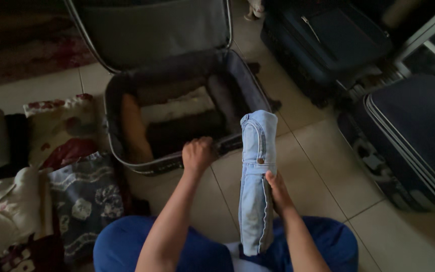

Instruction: The person folds clothes including jeans and shirts and packs them into a suitcase on the floor.

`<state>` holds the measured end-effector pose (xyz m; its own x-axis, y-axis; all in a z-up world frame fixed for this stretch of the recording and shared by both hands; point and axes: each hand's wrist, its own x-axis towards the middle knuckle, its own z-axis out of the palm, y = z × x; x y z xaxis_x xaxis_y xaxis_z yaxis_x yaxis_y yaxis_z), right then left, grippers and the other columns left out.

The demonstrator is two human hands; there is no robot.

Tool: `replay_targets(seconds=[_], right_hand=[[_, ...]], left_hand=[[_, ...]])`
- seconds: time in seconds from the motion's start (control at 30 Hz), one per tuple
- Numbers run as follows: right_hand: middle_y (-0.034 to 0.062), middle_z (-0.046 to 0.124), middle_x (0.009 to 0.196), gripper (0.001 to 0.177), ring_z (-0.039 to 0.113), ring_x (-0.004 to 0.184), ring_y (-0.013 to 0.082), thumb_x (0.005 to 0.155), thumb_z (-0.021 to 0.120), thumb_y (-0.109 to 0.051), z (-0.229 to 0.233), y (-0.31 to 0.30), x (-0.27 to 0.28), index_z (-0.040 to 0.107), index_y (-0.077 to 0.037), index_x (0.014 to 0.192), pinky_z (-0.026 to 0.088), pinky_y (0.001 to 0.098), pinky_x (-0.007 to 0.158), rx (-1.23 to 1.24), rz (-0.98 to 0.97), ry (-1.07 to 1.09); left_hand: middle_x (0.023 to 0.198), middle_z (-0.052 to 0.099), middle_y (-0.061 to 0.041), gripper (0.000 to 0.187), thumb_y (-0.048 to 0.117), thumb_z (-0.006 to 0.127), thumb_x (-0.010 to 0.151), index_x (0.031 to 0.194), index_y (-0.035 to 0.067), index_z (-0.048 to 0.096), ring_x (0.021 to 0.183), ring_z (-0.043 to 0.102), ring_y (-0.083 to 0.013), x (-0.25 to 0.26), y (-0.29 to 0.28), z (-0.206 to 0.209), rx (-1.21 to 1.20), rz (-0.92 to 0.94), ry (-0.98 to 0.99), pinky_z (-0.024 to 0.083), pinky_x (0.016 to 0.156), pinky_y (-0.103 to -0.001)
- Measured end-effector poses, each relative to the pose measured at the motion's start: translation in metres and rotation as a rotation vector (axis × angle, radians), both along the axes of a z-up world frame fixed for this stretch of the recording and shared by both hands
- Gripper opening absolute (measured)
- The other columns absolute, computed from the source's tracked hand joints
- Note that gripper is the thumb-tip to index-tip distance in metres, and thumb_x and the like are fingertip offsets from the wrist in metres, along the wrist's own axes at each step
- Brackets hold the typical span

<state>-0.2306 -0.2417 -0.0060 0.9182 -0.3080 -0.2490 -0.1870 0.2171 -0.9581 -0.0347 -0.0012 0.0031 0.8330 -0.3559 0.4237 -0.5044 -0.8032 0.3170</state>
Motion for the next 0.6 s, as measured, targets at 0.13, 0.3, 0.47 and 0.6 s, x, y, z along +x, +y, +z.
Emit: replay_targets(seconds=[0.13, 0.3, 0.47, 0.6], right_hand=[[0.0103, 0.069, 0.122, 0.074, 0.065, 0.107, 0.0212, 0.092, 0.059, -0.061, -0.015, -0.005, -0.008, 0.06, -0.001, 0.136, 0.053, 0.0386, 0.092, 0.201, -0.032, 0.118], [0.0109, 0.072, 0.112, 0.076, 0.068, 0.097, 0.0211, 0.094, 0.052, -0.068, -0.005, -0.013, -0.023, 0.065, 0.0, 0.128, 0.056, 0.0395, 0.086, 0.161, -0.038, 0.169], [0.0138, 0.074, 0.108, 0.082, 0.071, 0.091, 0.0244, 0.091, 0.045, -0.074, 0.041, -0.006, -0.039, 0.067, -0.002, 0.125, 0.058, 0.0418, 0.082, 0.383, -0.016, 0.233], [0.0135, 0.074, 0.113, 0.079, 0.071, 0.096, 0.0229, 0.093, 0.047, -0.071, 0.065, -0.023, -0.042, 0.065, -0.003, 0.13, 0.057, 0.0394, 0.086, 0.253, -0.124, 0.202]], left_hand=[[0.074, 0.069, -0.007, 0.025, 0.034, 0.076, 0.075, 0.071, 0.013, 0.063, 0.068, 0.069, -0.0294, -0.037, 0.003, 0.016, -0.082, -0.078, -0.041, 0.055, 0.059, -0.044], [0.077, 0.07, -0.005, 0.022, 0.03, 0.078, 0.079, 0.072, 0.014, 0.064, 0.071, 0.069, -0.0268, -0.071, 0.004, 0.023, -0.037, -0.101, 0.012, 0.056, 0.062, -0.042], [0.079, 0.07, -0.006, 0.023, 0.03, 0.08, 0.073, 0.078, 0.011, 0.068, 0.076, 0.069, -0.0273, -0.092, 0.005, 0.027, -0.068, -0.135, 0.036, 0.055, 0.067, -0.042], [0.082, 0.07, -0.006, 0.02, 0.026, 0.078, 0.075, 0.08, 0.01, 0.067, 0.079, 0.069, -0.0275, -0.113, 0.012, 0.031, -0.042, -0.18, 0.061, 0.055, 0.071, -0.042]])
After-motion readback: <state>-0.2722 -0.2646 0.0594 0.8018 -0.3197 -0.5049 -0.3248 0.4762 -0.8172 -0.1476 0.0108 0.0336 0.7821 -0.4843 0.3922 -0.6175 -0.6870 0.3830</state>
